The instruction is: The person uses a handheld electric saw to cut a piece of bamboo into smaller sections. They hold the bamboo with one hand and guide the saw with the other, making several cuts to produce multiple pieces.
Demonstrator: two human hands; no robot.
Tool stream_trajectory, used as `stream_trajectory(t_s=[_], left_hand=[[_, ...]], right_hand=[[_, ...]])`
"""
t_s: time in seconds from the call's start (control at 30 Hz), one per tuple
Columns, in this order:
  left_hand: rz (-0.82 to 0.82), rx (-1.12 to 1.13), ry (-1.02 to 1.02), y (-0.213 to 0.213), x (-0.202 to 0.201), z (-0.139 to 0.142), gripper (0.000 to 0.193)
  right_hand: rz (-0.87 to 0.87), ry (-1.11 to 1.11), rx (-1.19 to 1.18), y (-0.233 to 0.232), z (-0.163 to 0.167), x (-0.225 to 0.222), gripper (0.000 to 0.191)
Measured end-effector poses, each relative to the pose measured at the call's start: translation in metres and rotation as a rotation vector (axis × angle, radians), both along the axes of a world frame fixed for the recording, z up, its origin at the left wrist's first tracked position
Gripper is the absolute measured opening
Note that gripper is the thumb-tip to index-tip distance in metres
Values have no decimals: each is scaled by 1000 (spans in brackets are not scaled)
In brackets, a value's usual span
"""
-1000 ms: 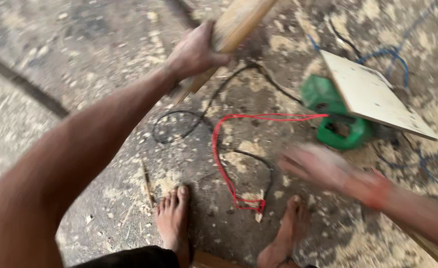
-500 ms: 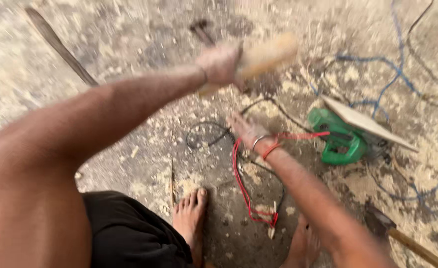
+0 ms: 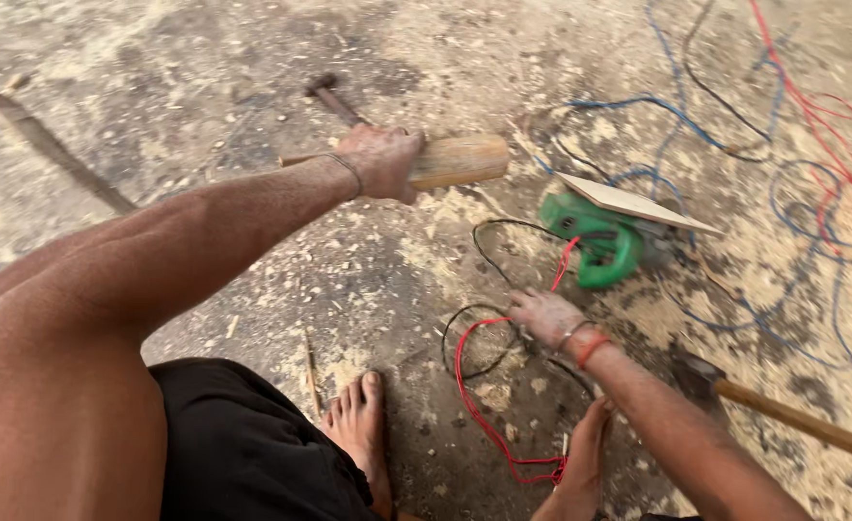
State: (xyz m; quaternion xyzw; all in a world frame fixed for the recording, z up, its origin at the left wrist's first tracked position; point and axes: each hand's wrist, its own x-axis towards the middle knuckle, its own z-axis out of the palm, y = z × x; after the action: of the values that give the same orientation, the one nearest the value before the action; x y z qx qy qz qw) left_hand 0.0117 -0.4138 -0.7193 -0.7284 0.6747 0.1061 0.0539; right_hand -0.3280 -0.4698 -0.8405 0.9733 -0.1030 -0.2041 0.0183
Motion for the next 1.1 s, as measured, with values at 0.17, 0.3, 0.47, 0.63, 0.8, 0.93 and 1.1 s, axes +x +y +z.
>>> stream_trajectory(t_s=[0.17,0.3,0.47,0.63,0.8,0.93,1.1], left_hand=[[-125,41,-151,-23,-20,9,67],[-124,63,-169,-27,-39,30,65],[-101,45,-104,-12,-48,41,61],[-87,79,-118,-8,-42,41,59],[-83,58,-79,-12,-30,36,62],[-62,19,-96,-12,-12,29,70],[102,80,56,-3,17,17,72]], right_hand=[[36,143,-62,-38,11,-76,33],[-550,468,-102,-59,34,-106,32],[-704,668,26,-71,65,-101,30],[-1050,259,595,-83,104,-85,39],[-1448,-522,562,-79,100,-70,58],[-1525,-892,905,-74,80,-41,57],[-1469,-1253,1361,-66,77,-1,47]])
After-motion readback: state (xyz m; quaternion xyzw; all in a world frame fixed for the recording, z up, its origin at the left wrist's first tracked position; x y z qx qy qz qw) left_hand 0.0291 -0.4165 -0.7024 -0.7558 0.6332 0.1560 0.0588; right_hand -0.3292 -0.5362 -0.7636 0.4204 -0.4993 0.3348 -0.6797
